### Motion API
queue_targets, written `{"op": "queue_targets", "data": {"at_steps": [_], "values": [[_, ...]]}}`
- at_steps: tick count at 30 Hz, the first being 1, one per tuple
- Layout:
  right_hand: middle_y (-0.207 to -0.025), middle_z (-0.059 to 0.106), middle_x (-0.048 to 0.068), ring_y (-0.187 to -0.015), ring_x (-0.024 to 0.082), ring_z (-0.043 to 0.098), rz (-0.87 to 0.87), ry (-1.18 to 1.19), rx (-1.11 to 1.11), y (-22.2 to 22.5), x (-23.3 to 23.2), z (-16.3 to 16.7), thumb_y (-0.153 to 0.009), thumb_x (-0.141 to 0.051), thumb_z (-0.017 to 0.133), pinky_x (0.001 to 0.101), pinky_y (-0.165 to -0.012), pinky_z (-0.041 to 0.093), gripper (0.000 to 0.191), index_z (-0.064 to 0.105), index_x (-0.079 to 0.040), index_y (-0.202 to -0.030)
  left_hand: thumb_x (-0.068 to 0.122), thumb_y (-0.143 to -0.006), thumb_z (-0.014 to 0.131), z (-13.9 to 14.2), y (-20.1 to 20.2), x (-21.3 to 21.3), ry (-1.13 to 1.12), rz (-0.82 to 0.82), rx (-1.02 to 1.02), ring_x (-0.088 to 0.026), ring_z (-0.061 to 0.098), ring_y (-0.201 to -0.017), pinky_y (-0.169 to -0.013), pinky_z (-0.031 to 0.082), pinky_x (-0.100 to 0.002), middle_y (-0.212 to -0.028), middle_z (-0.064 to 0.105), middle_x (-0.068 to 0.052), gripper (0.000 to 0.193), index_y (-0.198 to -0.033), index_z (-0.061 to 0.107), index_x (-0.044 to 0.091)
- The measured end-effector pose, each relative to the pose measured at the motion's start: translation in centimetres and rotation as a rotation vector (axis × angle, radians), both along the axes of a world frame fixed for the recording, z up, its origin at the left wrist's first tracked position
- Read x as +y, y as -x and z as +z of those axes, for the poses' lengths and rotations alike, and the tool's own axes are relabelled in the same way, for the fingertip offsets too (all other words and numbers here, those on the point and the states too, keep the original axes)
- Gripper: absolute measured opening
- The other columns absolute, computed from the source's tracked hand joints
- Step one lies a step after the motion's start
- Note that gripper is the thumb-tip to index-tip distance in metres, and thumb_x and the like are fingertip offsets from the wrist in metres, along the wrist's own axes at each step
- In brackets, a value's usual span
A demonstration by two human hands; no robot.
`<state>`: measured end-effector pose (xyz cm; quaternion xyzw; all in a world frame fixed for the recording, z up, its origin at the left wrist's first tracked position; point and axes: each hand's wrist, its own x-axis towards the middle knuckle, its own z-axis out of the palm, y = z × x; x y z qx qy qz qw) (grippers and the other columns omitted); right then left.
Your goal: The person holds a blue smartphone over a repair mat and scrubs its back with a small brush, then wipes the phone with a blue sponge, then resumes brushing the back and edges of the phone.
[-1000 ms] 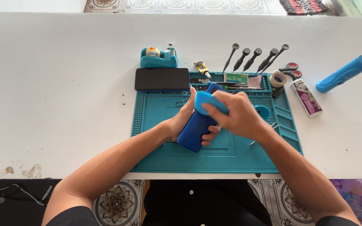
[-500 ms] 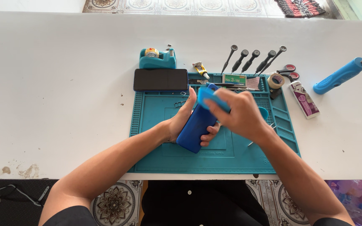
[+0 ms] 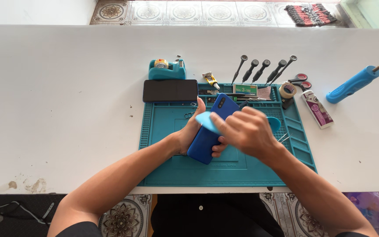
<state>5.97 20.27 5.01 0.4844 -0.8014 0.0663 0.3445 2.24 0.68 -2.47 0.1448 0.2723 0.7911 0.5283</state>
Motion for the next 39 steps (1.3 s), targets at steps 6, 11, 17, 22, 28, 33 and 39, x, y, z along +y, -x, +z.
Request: {"op": "queue_targets", "data": {"at_steps": [6,11,17,22,28,33,39], "values": [[-0.062,0.053,-0.003,-0.056,0.011,0.056,0.109,0.011,-0.062,0.4,0.0,0.0,-0.080,-0.041,0.082,0.0316,-0.055,0.046,0.055,0.071,-0.002,-0.118,0.100,-0.078,0.018,0.2,-0.1,0.1,0.050,0.095,0.146,-0.019,0.053,-0.064,-0.058,0.050,-0.035,-0.079,0.048,-0.009,0.107,-0.111,0.056,0.006],[-0.057,0.055,-0.003,-0.053,0.012,0.057,-0.100,0.019,-0.030,0.7,0.2,0.0,-0.077,-0.026,0.085,0.0320,-0.051,0.043,0.046,0.075,-0.003,-0.116,0.101,-0.075,0.014,0.0,0.2,0.2,0.038,0.050,0.041,-0.019,0.054,-0.066,-0.060,0.051,-0.035,-0.083,0.049,-0.007,0.111,-0.106,0.056,0.004],[-0.083,0.072,0.002,-0.070,0.013,0.066,0.254,0.298,-0.372,1.1,0.3,-0.9,-0.094,-0.018,0.074,0.0272,-0.065,0.050,0.018,0.074,-0.008,-0.110,0.101,-0.075,0.012,0.2,0.0,0.0,0.075,0.035,0.046,-0.019,0.051,-0.067,-0.060,0.048,-0.035,-0.083,0.049,-0.007,0.111,-0.113,0.055,0.005],[-0.062,0.054,-0.002,-0.052,0.004,0.049,-0.048,0.846,-0.944,2.6,1.4,-1.0,-0.107,-0.022,0.061,0.0225,-0.046,0.037,0.031,0.064,-0.004,-0.081,0.100,-0.076,0.011,0.6,-0.2,0.0,0.005,-0.034,0.057,-0.017,0.050,-0.068,-0.063,0.048,-0.034,-0.085,0.047,-0.005,0.114,-0.122,0.051,0.004],[-0.062,0.050,-0.003,-0.050,0.002,0.044,0.053,0.956,-1.208,3.1,1.9,-1.0,-0.110,-0.027,0.053,0.0203,-0.044,0.032,0.033,0.061,-0.004,-0.087,0.100,-0.077,0.010,0.6,-0.1,0.0,0.013,-0.023,0.073,-0.017,0.049,-0.068,-0.063,0.048,-0.034,-0.084,0.046,-0.006,0.113,-0.122,0.050,0.004],[-0.061,0.049,-0.003,-0.050,0.003,0.043,0.088,0.952,-1.223,3.1,1.8,-0.9,-0.110,-0.027,0.052,0.0208,-0.044,0.031,0.033,0.060,-0.004,-0.088,0.099,-0.078,0.011,0.6,-0.2,0.1,0.027,-0.004,0.113,-0.017,0.049,-0.067,-0.062,0.048,-0.034,-0.083,0.046,-0.005,0.112,-0.121,0.050,0.004],[-0.067,0.059,0.000,-0.051,0.005,0.053,0.078,0.925,-1.090,3.0,1.8,-1.0,-0.108,-0.021,0.049,0.0210,-0.044,0.039,0.025,0.060,0.000,-0.114,0.100,-0.076,0.011,0.5,-0.1,0.0,0.013,-0.024,0.078,-0.016,0.050,-0.067,-0.062,0.048,-0.033,-0.083,0.046,-0.005,0.113,-0.120,0.050,0.003]]}}
